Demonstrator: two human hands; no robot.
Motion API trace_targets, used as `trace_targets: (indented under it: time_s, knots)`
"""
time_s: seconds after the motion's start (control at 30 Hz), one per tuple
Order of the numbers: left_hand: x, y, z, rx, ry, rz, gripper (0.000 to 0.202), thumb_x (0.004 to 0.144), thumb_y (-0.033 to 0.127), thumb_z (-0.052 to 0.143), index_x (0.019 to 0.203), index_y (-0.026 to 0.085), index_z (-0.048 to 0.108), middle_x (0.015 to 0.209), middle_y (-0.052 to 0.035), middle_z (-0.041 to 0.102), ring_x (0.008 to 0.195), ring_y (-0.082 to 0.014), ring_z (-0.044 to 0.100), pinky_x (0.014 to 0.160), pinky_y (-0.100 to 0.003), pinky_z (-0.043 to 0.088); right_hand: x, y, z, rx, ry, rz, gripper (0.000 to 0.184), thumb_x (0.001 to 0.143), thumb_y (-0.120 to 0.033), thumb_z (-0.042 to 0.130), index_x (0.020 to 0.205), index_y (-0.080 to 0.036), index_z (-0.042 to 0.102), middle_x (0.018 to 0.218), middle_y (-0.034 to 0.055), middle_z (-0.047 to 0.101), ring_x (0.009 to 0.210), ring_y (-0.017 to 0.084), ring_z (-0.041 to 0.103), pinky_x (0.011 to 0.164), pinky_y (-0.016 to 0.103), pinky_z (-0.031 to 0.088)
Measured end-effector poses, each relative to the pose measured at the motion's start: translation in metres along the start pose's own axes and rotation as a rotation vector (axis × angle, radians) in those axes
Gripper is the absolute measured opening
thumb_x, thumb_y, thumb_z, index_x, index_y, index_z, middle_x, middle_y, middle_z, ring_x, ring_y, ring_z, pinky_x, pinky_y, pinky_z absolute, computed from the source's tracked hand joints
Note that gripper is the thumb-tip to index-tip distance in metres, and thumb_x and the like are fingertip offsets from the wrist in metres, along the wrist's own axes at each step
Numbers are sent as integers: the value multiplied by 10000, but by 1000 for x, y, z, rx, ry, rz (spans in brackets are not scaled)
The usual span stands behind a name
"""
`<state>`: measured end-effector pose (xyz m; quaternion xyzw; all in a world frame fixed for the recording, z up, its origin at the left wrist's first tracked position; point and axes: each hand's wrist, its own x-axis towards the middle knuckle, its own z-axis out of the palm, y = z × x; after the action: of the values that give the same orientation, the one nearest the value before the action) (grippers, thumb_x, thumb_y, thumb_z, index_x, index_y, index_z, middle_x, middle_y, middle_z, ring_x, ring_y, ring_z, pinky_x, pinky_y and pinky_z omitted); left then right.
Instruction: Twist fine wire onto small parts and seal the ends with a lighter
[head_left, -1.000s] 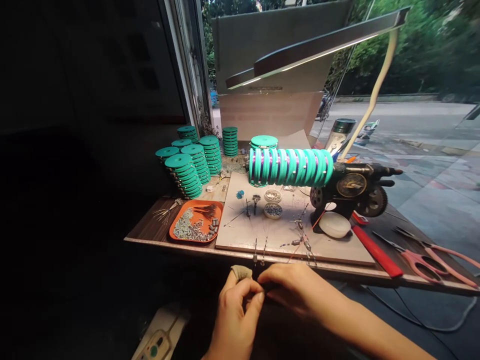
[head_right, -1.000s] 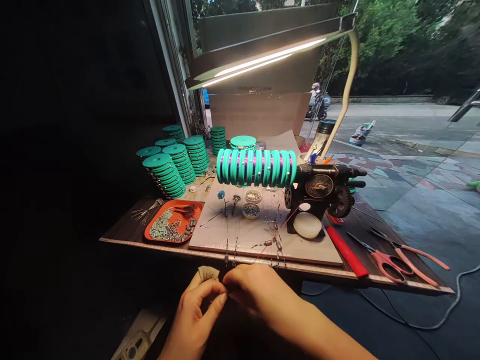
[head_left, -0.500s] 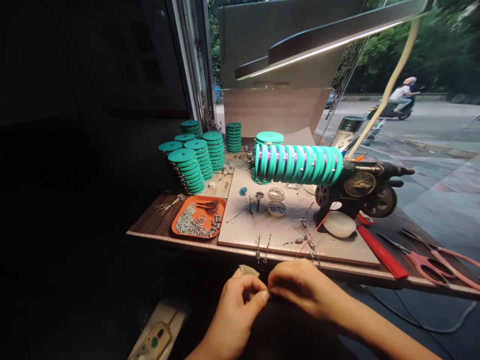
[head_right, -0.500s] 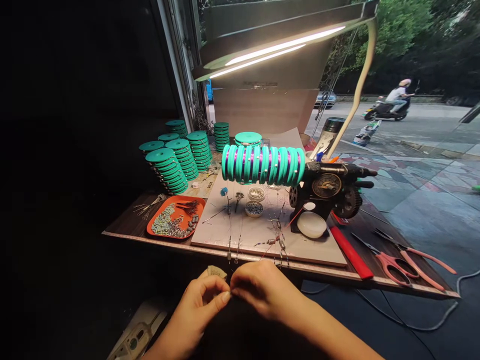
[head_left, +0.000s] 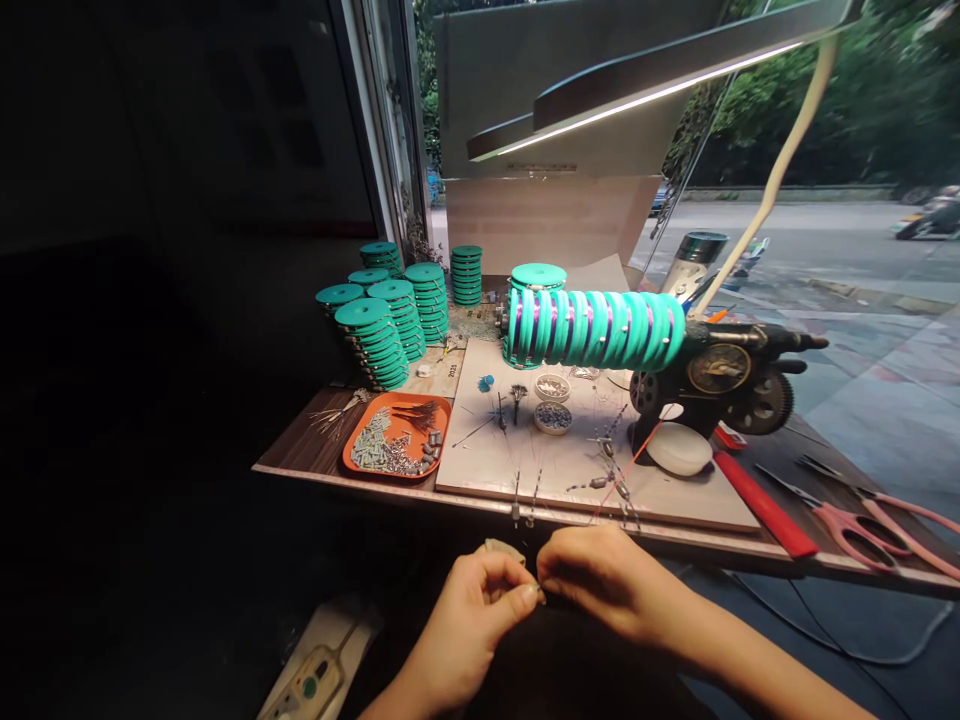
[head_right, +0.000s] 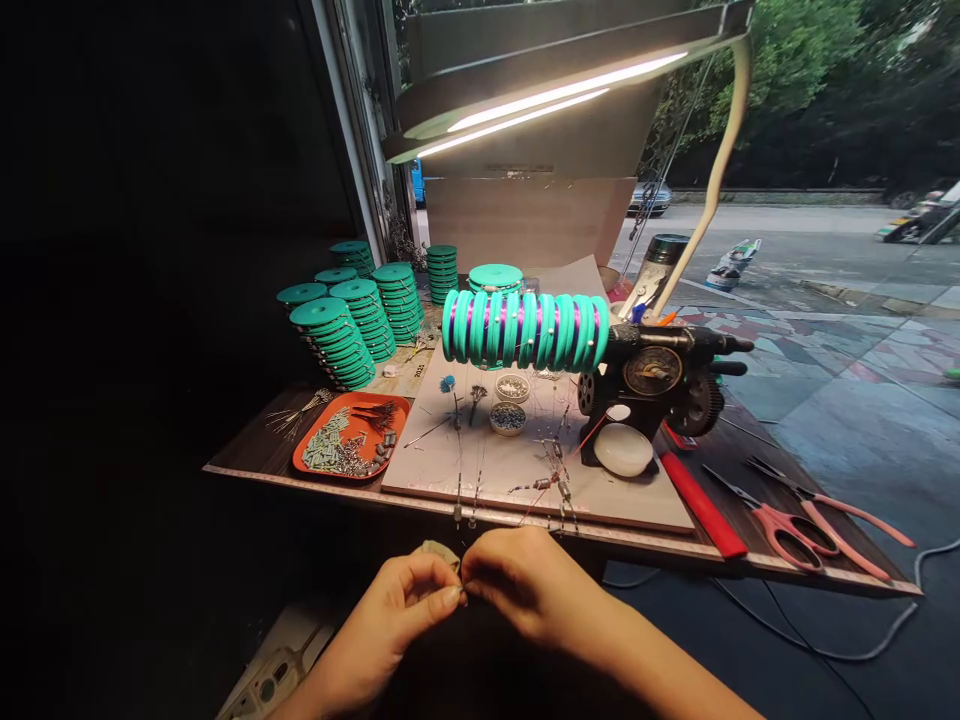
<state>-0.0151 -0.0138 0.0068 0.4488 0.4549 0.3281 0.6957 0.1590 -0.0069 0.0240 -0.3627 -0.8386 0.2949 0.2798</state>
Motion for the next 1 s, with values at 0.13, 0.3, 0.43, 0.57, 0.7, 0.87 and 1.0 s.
trace_targets:
  time_s: [0.13,0.3,0.43,0.57,0.7,0.87,1.0]
  knots:
    - [0,0,1,-30,5,-27,196,587,293,700,586,140,579,626,13,499,623,-126,405,603,-253,291,-1,-2,0,-24,-1,-24,184,833,-159,428,747,-153,591,640,56,631,541,135,558,505,208,431]
    - [0,-6,4,-126,5,-75,114,607,219,643,608,145,556,642,14,489,629,-126,402,594,-253,297,-2,2,4,-62,-4,-39,163,794,-123,429,730,-165,573,636,40,611,532,127,538,485,201,407]
    - [0,-6,5,-55,37,-30,101,631,229,613,614,147,557,663,5,493,666,-143,426,617,-262,323,-6,9,8,-131,-11,-39,128,771,-110,478,733,-155,591,659,35,622,545,116,556,488,185,398]
    - [-4,-1,6,197,133,119,140,678,267,595,607,149,570,664,-6,477,655,-155,436,601,-266,340,0,-6,-6,-463,-102,-55,72,772,-157,576,705,-169,600,739,23,633,512,108,549,438,208,329]
    - [-7,-1,9,382,217,259,184,749,293,542,633,156,585,732,-37,492,659,-175,484,589,-277,380,30,-33,-30,-641,-278,-108,117,784,-93,556,706,-166,606,671,8,630,524,126,543,482,243,307]
    - [-8,-9,8,581,363,542,132,791,232,508,724,177,606,826,-61,523,745,-189,533,640,-266,412,79,-33,-37,-567,-470,-59,171,803,-150,531,721,-119,678,683,71,683,520,125,539,470,233,299]
    - [-8,-9,5,724,471,662,141,788,172,499,702,182,610,771,-51,538,678,-167,536,598,-246,392,95,-17,-32,-506,-495,-56,134,758,-164,574,780,-154,706,673,38,697,524,104,540,461,197,313]
